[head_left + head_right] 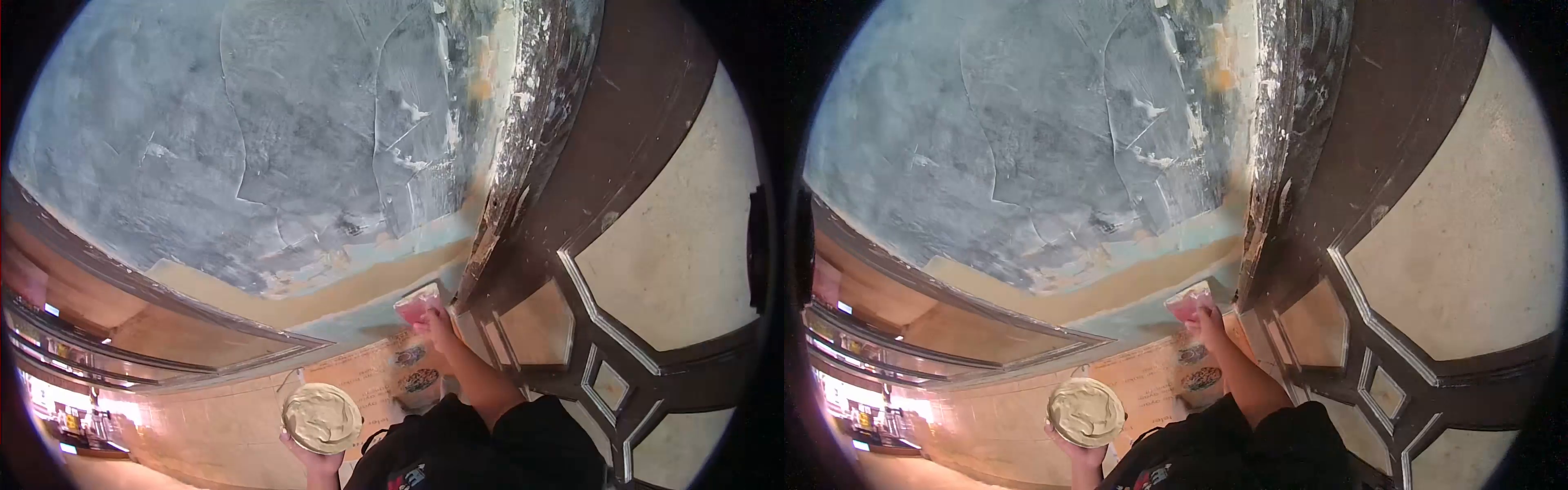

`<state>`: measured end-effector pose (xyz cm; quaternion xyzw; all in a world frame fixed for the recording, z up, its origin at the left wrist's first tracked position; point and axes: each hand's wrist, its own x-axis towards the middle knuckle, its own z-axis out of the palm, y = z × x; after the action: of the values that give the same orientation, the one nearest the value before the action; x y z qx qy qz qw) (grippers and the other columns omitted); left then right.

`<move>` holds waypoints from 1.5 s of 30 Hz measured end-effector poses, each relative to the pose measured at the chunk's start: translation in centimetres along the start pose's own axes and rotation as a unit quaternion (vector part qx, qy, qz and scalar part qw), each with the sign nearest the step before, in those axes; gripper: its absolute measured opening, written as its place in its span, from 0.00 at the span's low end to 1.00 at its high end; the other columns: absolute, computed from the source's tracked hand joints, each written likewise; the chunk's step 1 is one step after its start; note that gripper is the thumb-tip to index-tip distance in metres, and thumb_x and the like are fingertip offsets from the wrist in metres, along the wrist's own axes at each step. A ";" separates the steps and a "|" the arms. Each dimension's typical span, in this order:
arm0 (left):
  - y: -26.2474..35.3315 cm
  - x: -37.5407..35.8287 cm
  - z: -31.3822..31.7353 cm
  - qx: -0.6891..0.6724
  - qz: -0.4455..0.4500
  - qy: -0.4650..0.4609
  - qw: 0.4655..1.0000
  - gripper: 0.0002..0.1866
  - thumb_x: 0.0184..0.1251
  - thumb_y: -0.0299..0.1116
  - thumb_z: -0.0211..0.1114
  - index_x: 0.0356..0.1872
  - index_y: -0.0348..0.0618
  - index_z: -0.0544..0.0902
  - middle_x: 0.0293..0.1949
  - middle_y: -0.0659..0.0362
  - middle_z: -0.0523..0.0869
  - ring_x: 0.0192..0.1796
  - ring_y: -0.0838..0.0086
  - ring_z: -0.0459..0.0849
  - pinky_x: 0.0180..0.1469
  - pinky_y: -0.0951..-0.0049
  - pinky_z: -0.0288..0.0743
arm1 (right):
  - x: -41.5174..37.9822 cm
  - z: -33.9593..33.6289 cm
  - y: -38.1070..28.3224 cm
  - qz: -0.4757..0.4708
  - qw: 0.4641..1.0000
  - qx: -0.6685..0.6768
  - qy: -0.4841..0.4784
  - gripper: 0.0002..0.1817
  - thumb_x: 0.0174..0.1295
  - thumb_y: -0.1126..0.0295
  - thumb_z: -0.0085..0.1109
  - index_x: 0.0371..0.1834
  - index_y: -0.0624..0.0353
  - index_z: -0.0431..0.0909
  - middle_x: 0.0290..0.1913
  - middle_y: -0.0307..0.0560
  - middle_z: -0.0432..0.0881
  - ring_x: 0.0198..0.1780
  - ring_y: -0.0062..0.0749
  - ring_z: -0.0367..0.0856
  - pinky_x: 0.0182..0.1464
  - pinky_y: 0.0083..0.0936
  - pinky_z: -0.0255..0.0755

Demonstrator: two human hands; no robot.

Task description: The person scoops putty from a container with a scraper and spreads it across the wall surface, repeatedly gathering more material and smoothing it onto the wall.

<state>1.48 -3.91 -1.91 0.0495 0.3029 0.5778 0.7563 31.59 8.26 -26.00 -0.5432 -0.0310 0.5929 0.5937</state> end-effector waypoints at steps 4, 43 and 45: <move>0.7 0.6 -0.9 0.149 0.052 -0.100 0.982 0.38 0.63 0.67 0.40 0.68 0.54 0.60 0.68 0.57 0.61 0.69 0.60 0.61 0.68 0.50 0.56 | -2.1 3.7 -8.2 -0.115 0.992 0.020 -0.046 0.20 0.67 0.51 0.50 0.52 0.53 0.67 0.33 0.43 0.74 0.30 0.34 0.82 0.30 0.28 0.79; -7.7 3.3 3.3 -0.026 -0.007 -0.004 1.000 0.43 0.55 0.69 0.48 0.67 0.52 0.63 0.67 0.55 0.64 0.67 0.56 0.65 0.65 0.48 0.62 | -1.0 0.1 -12.3 -0.060 0.996 0.052 -0.052 0.21 0.64 0.49 0.54 0.49 0.52 0.67 0.36 0.42 0.75 0.26 0.33 0.81 0.27 0.28 0.79; -8.1 3.3 3.4 -0.029 -0.009 -0.005 1.000 0.43 0.55 0.69 0.48 0.67 0.52 0.63 0.67 0.55 0.64 0.67 0.56 0.64 0.66 0.47 0.61 | -0.1 0.2 -13.1 -0.084 0.993 0.062 -0.062 0.21 0.65 0.49 0.53 0.48 0.53 0.67 0.35 0.42 0.75 0.25 0.32 0.80 0.26 0.28 0.79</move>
<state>10.54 -2.64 -3.88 0.0274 0.2824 0.5790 0.7644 40.21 12.15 -16.88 -0.4633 -0.0766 0.5738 0.6710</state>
